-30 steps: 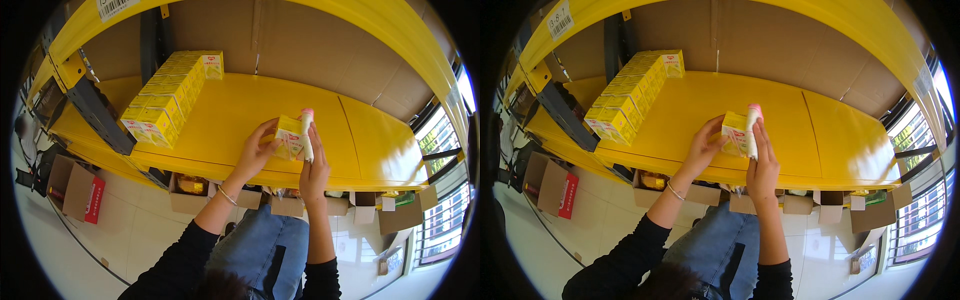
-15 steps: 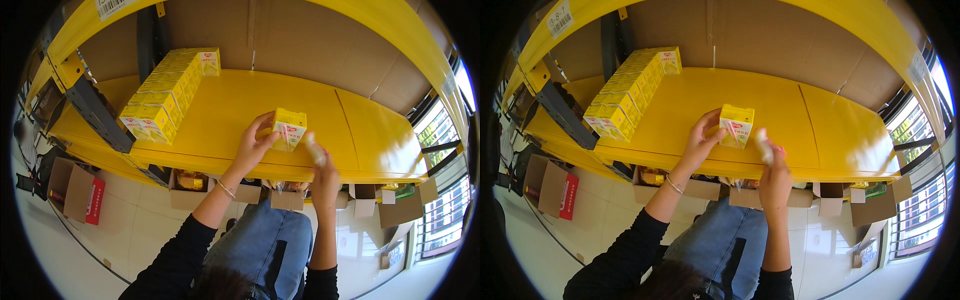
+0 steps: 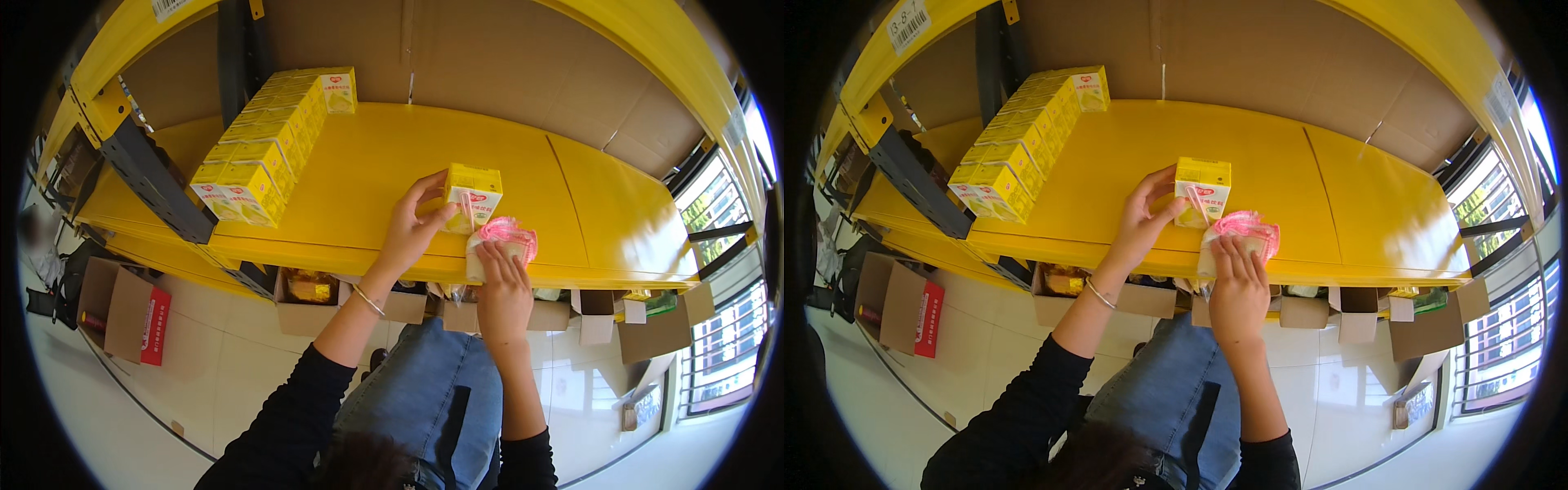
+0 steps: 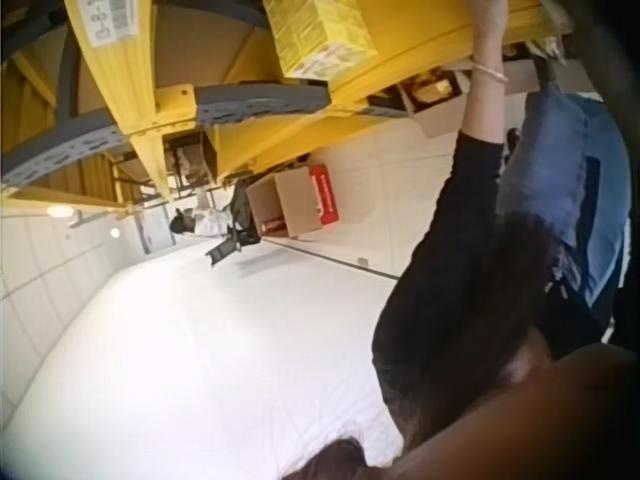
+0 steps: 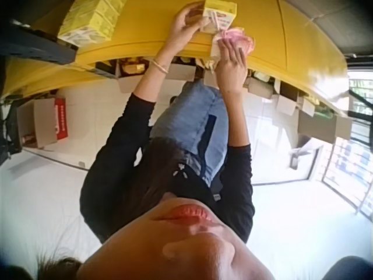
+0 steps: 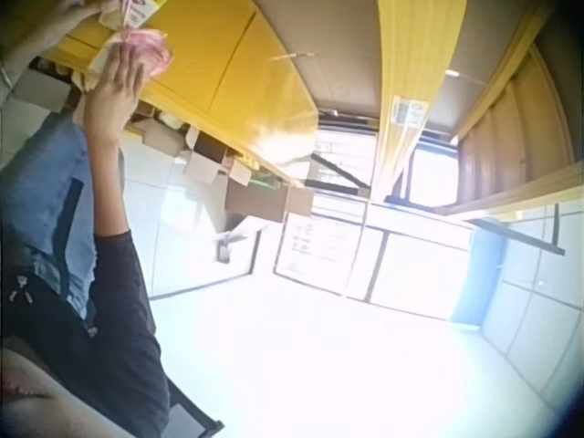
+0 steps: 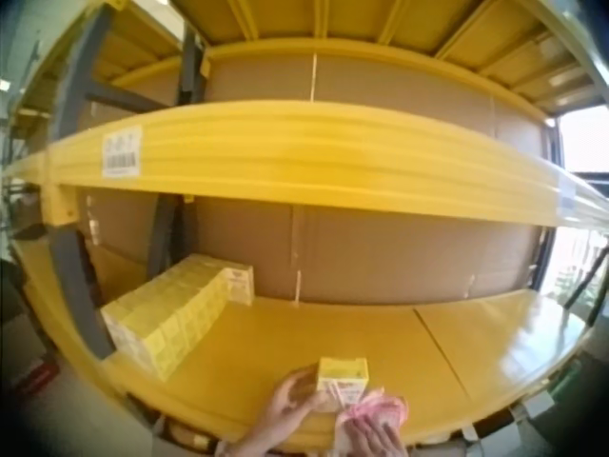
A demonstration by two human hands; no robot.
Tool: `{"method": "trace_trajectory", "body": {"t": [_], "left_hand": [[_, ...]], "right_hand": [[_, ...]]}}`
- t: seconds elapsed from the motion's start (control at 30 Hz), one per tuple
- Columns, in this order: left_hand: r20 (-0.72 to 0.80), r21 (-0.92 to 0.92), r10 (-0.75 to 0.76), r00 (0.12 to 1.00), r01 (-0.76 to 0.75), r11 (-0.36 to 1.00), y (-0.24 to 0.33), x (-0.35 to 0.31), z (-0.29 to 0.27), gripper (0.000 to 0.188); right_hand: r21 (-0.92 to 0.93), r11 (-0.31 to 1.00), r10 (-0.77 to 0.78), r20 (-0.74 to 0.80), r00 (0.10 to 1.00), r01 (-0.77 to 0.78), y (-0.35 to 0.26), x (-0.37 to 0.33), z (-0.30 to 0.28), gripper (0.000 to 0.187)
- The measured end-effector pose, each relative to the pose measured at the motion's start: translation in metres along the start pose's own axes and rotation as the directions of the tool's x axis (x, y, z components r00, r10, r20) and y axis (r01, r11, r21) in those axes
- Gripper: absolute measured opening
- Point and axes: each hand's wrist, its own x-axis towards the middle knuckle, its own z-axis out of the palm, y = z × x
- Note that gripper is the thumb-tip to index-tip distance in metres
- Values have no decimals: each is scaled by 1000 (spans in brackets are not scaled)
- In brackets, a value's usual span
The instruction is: The person repeatedly wipes yellow product boxes with a white cloth and stacks them on a yellow shelf. The person takes boxes from a cardboard carton below the shelf, wipes each one, and places it on the shelf.
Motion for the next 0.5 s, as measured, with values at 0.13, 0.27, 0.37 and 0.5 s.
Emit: {"method": "trace_trajectory", "body": {"t": [0.13, 0.27, 0.37, 0.5], "left_hand": [[-24, -84, -78, 997, 75, 994, 5, 1, 0, 40], [-24, -160, -120, 992, 115, 980, 9, 2, 1, 40], [-14, -109, -63, 998, 61, 992, 8, 2, -1, 39], [7, 0, -8, 1000, 8, 1000, 2, 1, 2, 39]], "right_hand": [[214, 976, 10, -211, 977, 36, -15, 14, -20, 43], [88, 955, -260, -205, 944, 282, -23, 25, 4, 45], [63, 966, -244, -73, 967, 249, -23, 16, 21, 43], [59, 996, -73, 111, 991, 67, -19, 12, 0, 35]]}}
